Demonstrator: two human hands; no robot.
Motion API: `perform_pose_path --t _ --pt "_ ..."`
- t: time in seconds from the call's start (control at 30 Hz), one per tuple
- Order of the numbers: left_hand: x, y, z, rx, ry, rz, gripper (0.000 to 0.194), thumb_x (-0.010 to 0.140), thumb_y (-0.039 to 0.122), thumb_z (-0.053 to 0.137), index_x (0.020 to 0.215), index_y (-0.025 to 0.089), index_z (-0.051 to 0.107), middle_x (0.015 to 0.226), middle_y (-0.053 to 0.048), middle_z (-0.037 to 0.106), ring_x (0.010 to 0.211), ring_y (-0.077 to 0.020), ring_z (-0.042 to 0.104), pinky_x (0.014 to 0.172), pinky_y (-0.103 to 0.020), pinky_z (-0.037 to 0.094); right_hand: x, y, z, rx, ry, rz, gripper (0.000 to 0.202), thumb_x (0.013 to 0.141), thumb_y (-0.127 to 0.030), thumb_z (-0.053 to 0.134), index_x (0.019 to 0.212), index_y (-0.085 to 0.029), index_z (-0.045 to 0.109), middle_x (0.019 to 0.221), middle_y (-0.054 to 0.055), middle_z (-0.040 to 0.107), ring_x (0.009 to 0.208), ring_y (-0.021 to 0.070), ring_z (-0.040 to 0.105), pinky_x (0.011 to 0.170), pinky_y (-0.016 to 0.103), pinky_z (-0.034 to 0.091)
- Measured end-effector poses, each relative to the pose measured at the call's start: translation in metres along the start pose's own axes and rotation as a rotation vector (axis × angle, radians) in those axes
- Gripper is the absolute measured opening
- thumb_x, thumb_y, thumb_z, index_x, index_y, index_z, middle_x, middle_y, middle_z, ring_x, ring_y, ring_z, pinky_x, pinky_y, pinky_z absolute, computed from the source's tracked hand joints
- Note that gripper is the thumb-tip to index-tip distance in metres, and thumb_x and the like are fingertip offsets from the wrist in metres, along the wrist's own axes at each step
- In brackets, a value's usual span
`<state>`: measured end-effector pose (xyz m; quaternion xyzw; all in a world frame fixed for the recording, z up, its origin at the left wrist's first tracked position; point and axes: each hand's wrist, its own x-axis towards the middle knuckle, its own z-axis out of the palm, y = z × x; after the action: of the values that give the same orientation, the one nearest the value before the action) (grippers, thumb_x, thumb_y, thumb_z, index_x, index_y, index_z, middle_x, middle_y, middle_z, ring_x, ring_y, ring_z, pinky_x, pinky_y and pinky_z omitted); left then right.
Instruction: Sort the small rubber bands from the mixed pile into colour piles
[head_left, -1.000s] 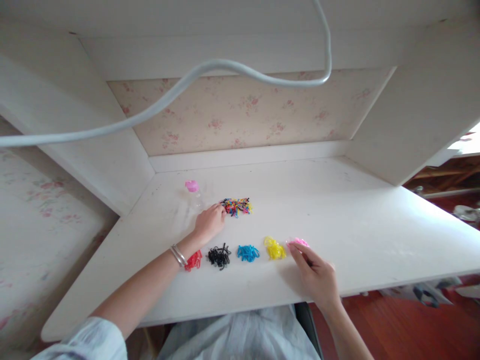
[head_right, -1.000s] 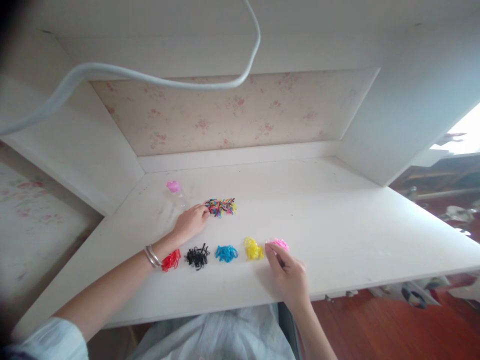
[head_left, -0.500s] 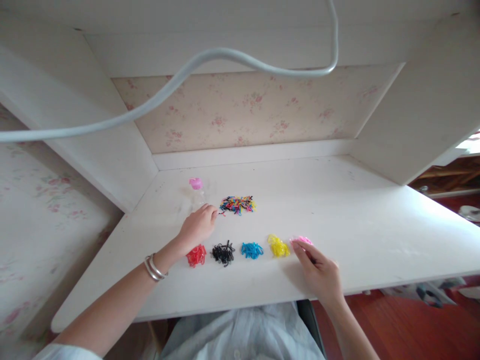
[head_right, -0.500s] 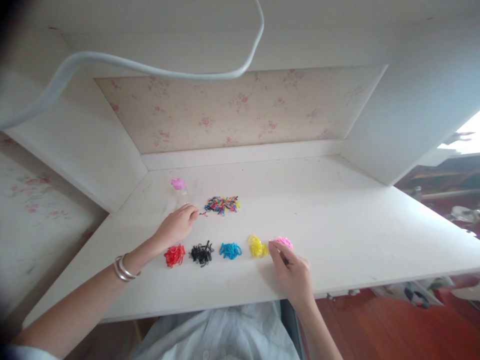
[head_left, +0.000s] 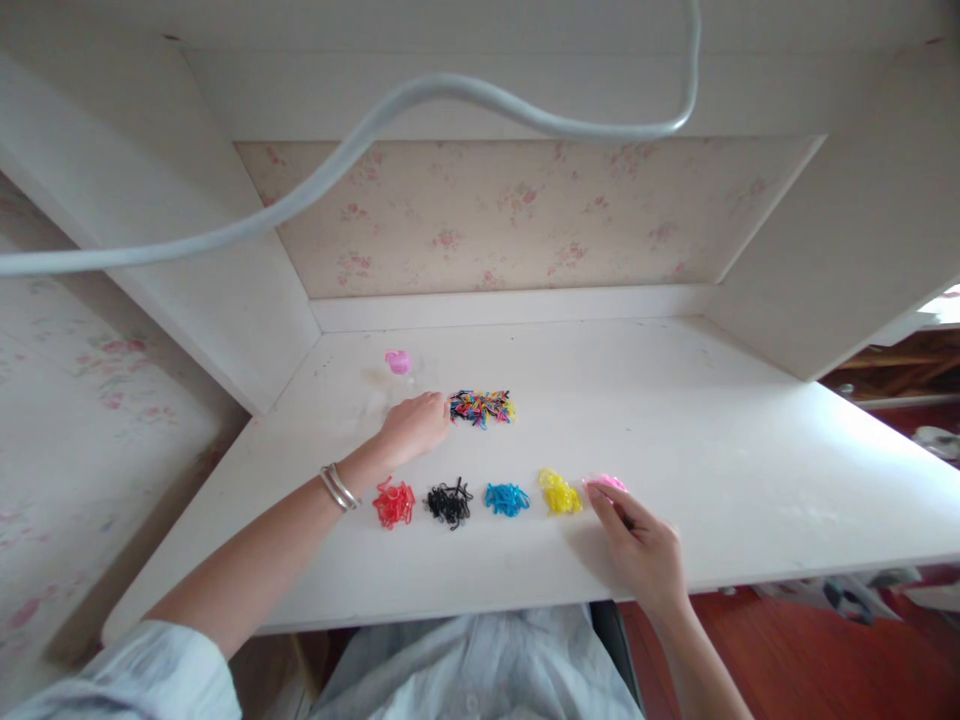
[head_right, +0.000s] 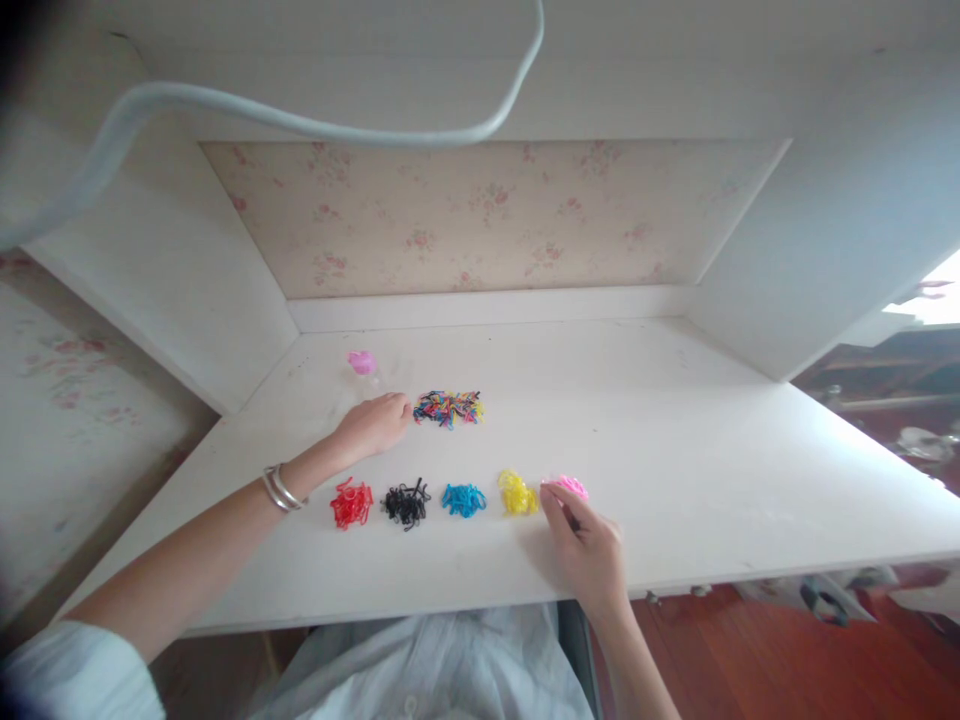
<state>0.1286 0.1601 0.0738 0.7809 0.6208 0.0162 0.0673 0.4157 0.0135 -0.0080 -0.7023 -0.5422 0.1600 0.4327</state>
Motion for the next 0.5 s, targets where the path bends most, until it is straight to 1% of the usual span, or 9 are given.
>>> perform_pose_path --t 0.13,0.23,0.33,0.43,0.5 --pt "0.016 0.005 0.002 -0.018 -0.016 -0.013 0.038 0.090 0.037 0.032 0.092 0.016 0.064 0.095 -0.014 0.069 0.086 -0.0237 0.065 0.074 -0.032 0.046 0.000 -0.001 -0.001 -0.009 0.001 -0.012 0.035 0.081 -0.046 0.056 0.094 -0.018 0.074 0.073 0.003 0.071 0.065 0.0135 0.064 0.056 0.016 0.047" --pt "0.019 0.003 0.002 -0.045 -0.009 0.000 0.038 0.090 0.037 0.033 0.088 0.017 0.066 0.094 -0.013 0.069 0.085 -0.0237 0.065 0.074 -0.032 0.046 0.000 -0.001 -0.001 -0.008 -0.010 -0.005 0.036 0.082 -0.046 0.055 0.093 -0.018 0.074 0.073 0.002 0.070 0.062 0.0125 0.063 0.056 0.016 0.047" --pt "0.011 0.000 -0.001 -0.095 -0.001 0.064 0.039 0.090 0.036 0.031 0.088 0.019 0.067 0.097 -0.010 0.068 0.088 -0.0223 0.063 0.076 -0.032 0.045 -0.001 -0.001 -0.001 0.003 -0.007 -0.007 0.036 0.082 -0.046 0.055 0.094 -0.019 0.074 0.073 0.002 0.070 0.060 0.0118 0.061 0.055 0.017 0.047" --pt "-0.007 -0.003 -0.006 -0.171 -0.029 0.182 0.036 0.090 0.034 0.035 0.088 0.021 0.068 0.096 -0.006 0.069 0.087 -0.0179 0.062 0.077 -0.027 0.044 -0.001 0.000 0.000 0.009 0.004 -0.010 0.036 0.081 -0.046 0.055 0.094 -0.018 0.074 0.070 0.002 0.069 0.057 0.0117 0.060 0.054 0.017 0.046" --pt "-0.021 -0.006 -0.007 -0.217 -0.065 0.261 0.034 0.089 0.034 0.037 0.089 0.021 0.069 0.093 -0.004 0.068 0.083 -0.0153 0.061 0.075 -0.023 0.044 -0.001 0.000 0.000 0.011 0.007 -0.011 0.036 0.081 -0.046 0.055 0.093 -0.018 0.074 0.070 0.002 0.069 0.059 0.0121 0.061 0.055 0.017 0.047"
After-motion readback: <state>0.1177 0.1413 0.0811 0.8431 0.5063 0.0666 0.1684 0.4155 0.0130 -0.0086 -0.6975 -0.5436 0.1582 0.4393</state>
